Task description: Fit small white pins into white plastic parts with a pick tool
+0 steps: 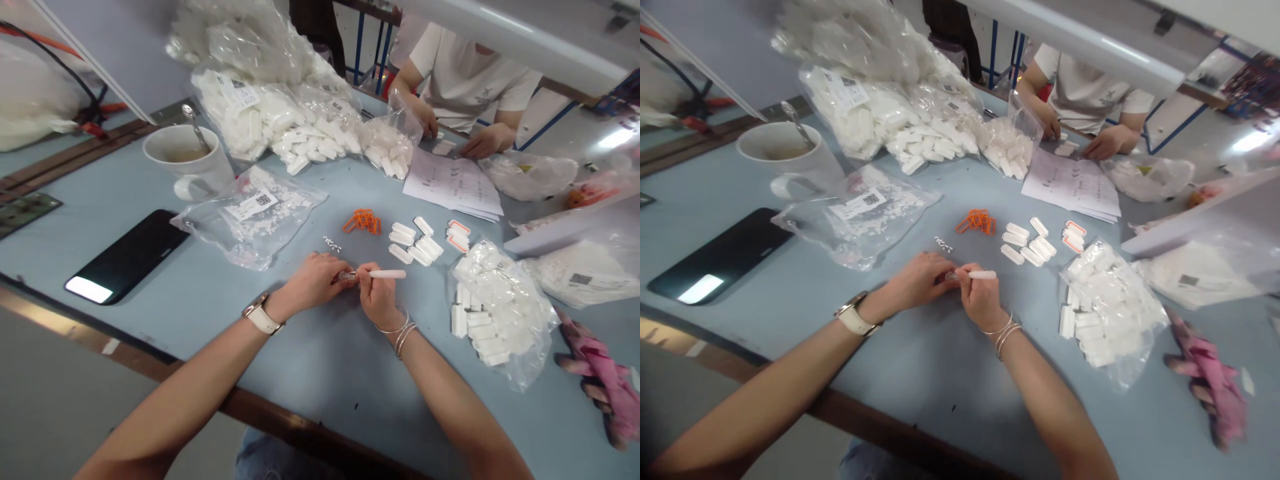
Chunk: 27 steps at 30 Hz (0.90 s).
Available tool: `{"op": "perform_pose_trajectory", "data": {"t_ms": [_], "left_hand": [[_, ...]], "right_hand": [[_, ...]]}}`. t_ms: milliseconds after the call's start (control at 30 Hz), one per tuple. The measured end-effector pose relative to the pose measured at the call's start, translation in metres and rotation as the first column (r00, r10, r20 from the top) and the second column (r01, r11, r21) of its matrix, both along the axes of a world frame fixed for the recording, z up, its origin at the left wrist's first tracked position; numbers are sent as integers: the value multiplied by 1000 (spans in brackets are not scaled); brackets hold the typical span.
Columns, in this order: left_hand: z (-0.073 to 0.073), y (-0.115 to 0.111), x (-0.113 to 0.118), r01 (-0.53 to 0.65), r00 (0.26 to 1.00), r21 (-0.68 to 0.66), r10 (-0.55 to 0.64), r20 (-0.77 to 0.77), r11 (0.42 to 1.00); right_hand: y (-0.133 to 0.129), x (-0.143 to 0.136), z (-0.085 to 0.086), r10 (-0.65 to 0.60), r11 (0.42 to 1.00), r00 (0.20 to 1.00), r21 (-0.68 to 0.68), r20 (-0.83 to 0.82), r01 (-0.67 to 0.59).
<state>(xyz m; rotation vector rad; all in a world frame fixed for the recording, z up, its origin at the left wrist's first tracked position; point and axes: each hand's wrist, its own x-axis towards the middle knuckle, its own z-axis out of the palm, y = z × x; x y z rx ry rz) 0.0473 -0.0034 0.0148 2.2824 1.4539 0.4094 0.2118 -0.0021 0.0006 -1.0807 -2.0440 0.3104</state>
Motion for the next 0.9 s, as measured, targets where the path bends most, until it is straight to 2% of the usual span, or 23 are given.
{"op": "perform_pose_trajectory", "data": {"t_ms": [167, 433, 700, 900], "left_hand": [[-1, 0, 0, 4, 1000, 13, -4, 13, 1000], [-6, 0, -2, 6, 1000, 40, -7, 3, 999], [-1, 1, -1, 9, 1000, 7, -9, 11, 1000], [-1, 0, -1, 4, 1000, 0, -4, 14, 1000]], "right_hand": [[1, -1, 2, -24, 999, 998, 27, 62, 22], [1, -4, 5, 20, 995, 997, 94, 80, -28], [-2, 0, 0, 0, 999, 996, -37, -87, -3], [-1, -1, 1, 28, 999, 998, -39, -54, -30]]}}
